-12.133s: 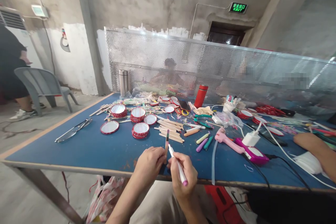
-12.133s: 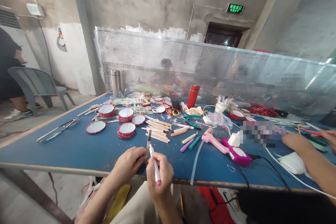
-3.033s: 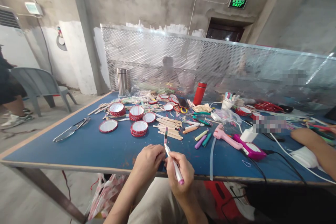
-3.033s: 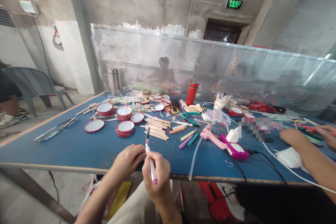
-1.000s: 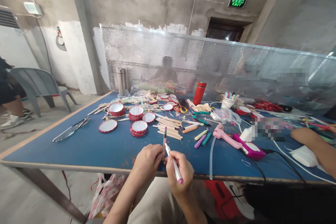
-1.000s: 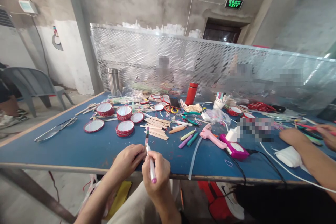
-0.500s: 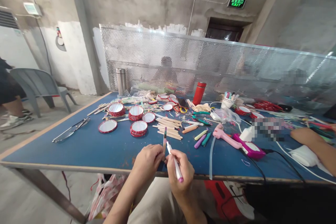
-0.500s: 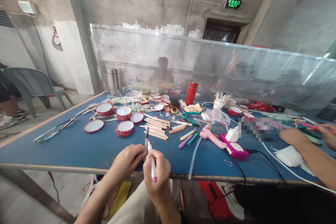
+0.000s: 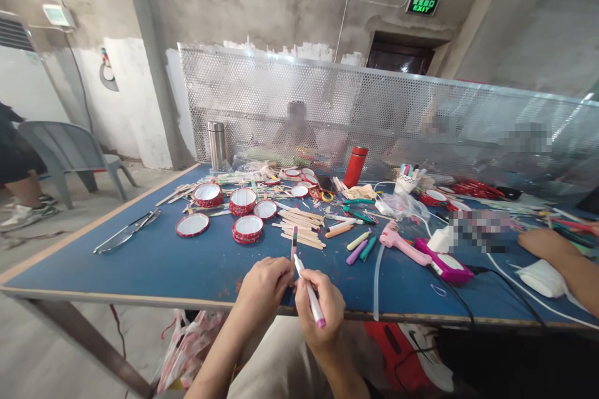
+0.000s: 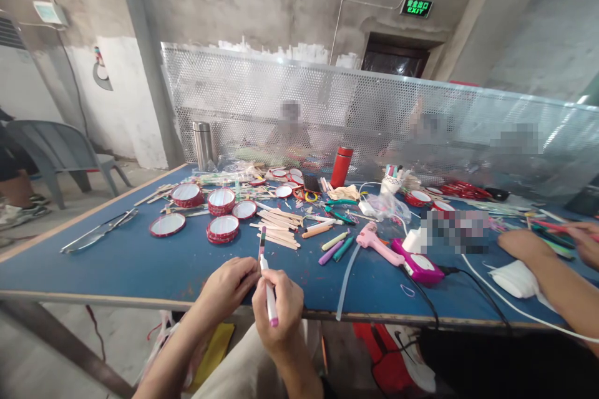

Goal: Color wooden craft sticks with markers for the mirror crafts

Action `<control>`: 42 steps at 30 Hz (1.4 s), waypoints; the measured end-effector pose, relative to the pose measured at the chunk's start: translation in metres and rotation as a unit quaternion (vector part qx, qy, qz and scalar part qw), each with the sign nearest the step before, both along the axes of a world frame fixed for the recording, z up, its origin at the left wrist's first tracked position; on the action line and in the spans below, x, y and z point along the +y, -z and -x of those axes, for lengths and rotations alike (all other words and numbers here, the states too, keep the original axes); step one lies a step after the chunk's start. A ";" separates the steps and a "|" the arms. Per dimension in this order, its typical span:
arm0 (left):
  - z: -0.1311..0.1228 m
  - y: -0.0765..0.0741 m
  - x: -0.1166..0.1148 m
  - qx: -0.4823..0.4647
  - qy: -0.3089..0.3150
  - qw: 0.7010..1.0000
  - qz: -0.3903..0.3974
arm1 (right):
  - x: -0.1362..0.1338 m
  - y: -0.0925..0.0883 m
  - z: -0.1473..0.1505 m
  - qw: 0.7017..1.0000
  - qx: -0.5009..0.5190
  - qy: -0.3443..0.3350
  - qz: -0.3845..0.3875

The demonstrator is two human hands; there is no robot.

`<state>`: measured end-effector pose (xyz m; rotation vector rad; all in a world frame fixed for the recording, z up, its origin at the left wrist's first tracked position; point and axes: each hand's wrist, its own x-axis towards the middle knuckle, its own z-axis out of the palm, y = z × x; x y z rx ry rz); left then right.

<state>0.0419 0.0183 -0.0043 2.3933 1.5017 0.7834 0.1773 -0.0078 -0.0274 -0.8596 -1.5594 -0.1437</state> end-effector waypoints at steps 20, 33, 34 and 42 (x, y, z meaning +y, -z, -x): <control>-0.002 -0.003 -0.001 -0.017 -0.033 0.999 -0.002 | 0.000 -0.011 -0.004 0.969 0.197 -0.077 0.130; 0.000 -0.008 -0.006 -0.069 -0.070 0.995 0.013 | -0.006 -0.056 -0.097 0.997 -0.030 0.066 0.040; 0.000 -0.009 -0.006 -0.071 -0.075 0.995 0.014 | -0.006 -0.053 -0.109 0.993 -0.072 0.087 0.041; 0.001 -0.006 -0.005 -0.048 -0.032 0.998 -0.006 | -0.004 -0.031 -0.160 0.936 -0.330 0.110 0.044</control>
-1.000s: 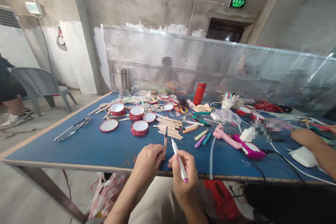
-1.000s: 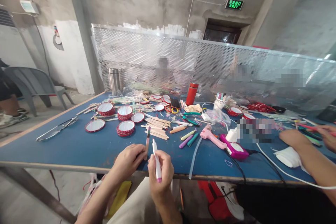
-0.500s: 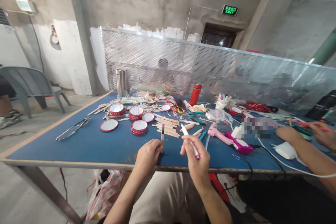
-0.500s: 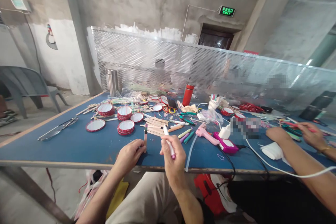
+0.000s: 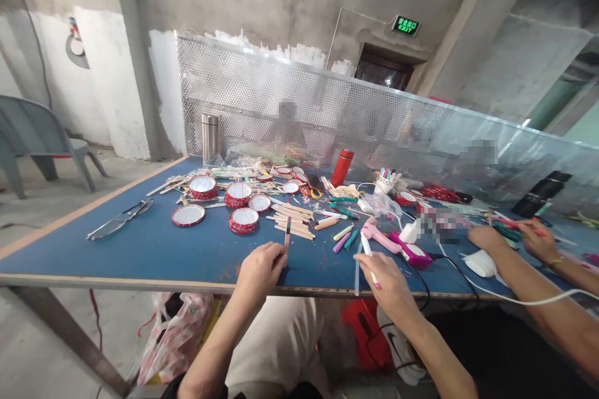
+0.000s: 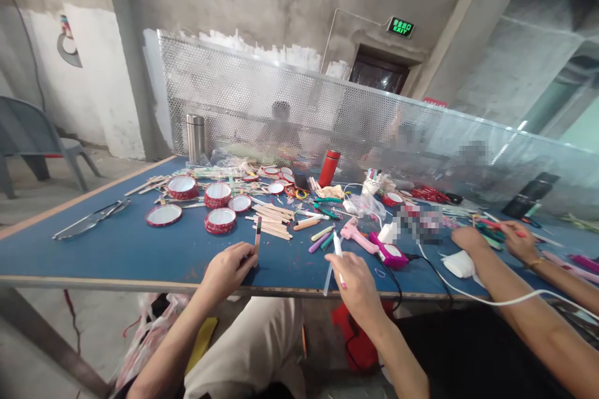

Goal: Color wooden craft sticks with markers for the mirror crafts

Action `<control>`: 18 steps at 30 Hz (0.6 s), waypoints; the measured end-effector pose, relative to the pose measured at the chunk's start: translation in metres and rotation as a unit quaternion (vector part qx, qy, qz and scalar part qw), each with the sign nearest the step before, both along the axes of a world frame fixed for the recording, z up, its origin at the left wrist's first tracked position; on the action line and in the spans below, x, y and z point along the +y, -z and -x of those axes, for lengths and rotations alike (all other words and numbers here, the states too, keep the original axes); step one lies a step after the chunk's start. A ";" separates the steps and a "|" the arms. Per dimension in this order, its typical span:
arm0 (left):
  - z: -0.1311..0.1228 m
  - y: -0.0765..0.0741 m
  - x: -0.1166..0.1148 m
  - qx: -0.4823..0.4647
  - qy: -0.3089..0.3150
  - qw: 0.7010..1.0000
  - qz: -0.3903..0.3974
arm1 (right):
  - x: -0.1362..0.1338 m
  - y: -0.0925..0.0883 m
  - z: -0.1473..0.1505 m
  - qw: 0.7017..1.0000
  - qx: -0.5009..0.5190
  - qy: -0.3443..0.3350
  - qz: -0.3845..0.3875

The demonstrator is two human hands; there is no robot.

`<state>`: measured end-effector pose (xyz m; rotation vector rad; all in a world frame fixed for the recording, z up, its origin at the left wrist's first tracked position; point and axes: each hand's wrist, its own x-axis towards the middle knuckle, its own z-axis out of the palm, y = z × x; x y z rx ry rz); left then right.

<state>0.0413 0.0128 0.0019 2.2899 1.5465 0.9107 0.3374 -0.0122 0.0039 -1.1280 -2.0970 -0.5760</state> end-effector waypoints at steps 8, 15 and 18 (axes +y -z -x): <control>-0.002 -0.004 -0.001 0.031 -0.030 0.998 0.042 | 0.012 0.008 -0.004 0.999 0.009 -0.023 -0.027; -0.002 -0.002 0.000 0.027 -0.024 0.999 0.030 | 0.020 -0.029 0.037 0.992 -0.007 -0.122 -0.043; -0.003 0.000 0.001 0.028 -0.022 0.999 0.022 | 0.035 -0.041 0.059 0.985 -0.035 -0.158 -0.052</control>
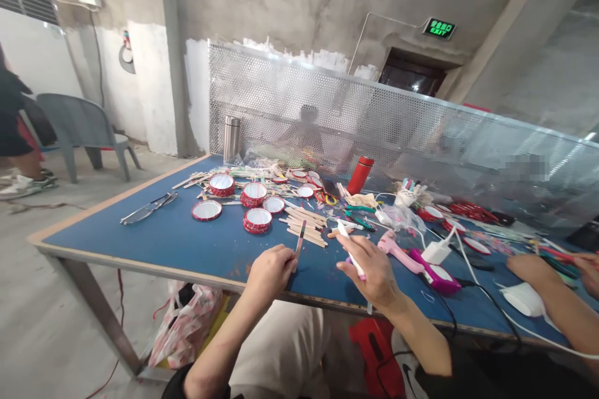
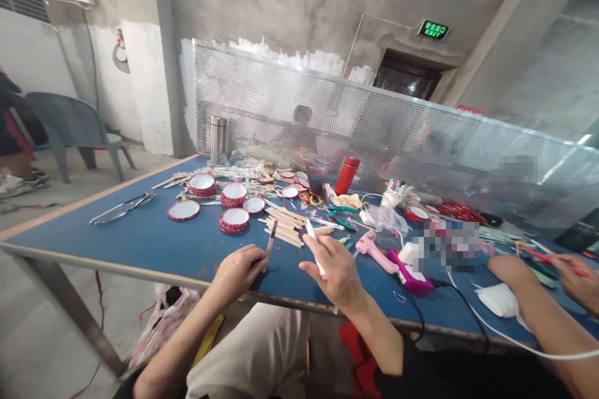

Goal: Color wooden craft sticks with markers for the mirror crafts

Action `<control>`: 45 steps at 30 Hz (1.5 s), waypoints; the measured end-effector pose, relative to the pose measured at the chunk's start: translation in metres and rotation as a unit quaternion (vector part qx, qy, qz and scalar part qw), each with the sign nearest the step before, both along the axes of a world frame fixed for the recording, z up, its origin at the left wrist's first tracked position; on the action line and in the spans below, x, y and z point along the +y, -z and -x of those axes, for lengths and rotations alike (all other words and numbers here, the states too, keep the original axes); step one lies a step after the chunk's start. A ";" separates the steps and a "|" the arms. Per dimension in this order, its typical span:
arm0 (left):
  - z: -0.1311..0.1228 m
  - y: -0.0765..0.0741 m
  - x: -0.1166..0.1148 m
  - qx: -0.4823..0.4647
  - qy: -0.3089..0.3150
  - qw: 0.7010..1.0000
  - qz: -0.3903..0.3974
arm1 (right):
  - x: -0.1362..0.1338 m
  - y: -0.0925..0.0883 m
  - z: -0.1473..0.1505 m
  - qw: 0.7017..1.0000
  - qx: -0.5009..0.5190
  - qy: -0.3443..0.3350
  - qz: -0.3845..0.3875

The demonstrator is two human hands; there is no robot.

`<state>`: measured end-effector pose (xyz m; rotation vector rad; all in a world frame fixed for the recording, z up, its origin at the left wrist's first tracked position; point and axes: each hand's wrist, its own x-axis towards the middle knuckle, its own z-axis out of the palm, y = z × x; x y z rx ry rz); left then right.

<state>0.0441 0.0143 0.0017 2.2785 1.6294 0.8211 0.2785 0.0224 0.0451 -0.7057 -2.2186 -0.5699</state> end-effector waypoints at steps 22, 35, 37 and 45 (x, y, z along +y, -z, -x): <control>-0.002 -0.015 0.026 -0.003 -0.043 0.997 0.062 | 0.047 0.024 0.049 0.986 0.137 -0.093 -0.003; -0.006 -0.006 0.019 0.017 -0.048 0.999 0.021 | 0.033 0.025 0.050 0.985 0.054 -0.164 -0.002; -0.006 -0.004 0.016 0.023 -0.047 0.999 0.013 | 0.031 0.026 0.051 0.985 0.045 -0.166 -0.027; -0.008 0.002 0.013 0.041 -0.041 0.998 0.009 | 0.026 0.028 0.057 0.986 0.028 -0.147 -0.077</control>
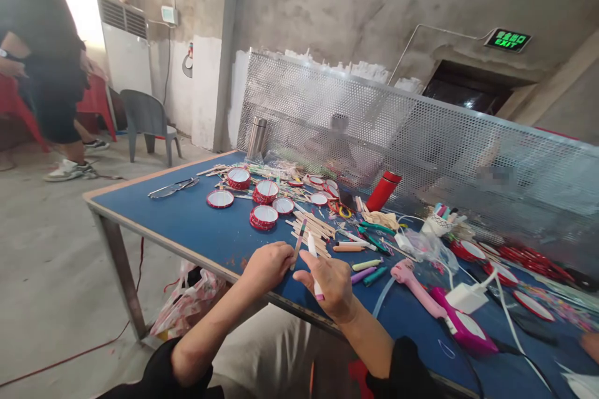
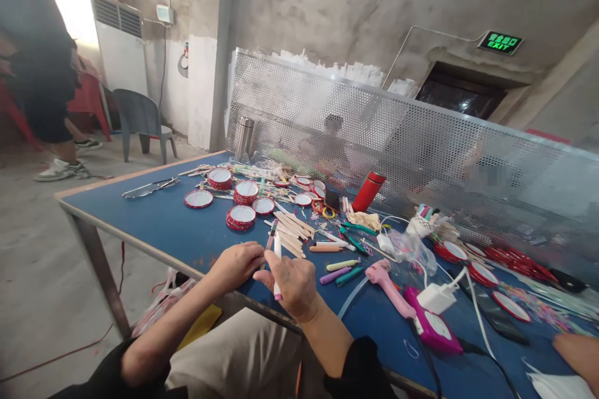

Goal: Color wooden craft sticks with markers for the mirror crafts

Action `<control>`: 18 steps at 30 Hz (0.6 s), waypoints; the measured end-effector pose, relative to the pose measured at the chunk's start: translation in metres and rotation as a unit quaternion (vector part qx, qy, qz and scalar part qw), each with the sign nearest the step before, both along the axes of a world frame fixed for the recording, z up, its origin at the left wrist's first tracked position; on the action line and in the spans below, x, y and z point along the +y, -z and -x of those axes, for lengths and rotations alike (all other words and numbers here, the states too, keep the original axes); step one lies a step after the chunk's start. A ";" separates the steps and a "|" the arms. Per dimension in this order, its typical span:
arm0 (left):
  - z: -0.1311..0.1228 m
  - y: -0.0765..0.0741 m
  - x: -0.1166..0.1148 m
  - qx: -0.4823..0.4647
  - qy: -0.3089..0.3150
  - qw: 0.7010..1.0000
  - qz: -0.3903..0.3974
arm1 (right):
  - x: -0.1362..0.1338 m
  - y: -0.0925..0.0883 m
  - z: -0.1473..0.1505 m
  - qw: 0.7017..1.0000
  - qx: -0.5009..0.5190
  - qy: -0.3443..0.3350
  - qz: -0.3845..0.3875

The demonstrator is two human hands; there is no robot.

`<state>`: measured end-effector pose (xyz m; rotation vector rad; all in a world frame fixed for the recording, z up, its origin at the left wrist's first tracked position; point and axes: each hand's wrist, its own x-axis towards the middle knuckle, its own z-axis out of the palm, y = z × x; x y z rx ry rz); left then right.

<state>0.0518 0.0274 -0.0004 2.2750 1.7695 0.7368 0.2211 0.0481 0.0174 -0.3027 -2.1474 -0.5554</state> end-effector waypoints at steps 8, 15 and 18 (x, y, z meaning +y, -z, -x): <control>0.001 -0.005 0.005 0.015 0.003 1.000 0.022 | -0.003 0.002 0.005 0.996 -0.041 -0.033 0.078; 0.003 -0.009 0.007 0.021 -0.004 0.999 0.033 | -0.006 0.002 0.003 0.988 -0.051 -0.047 0.137; 0.003 -0.009 0.008 0.018 -0.003 0.999 0.039 | -0.006 0.002 0.004 0.986 -0.067 -0.040 0.146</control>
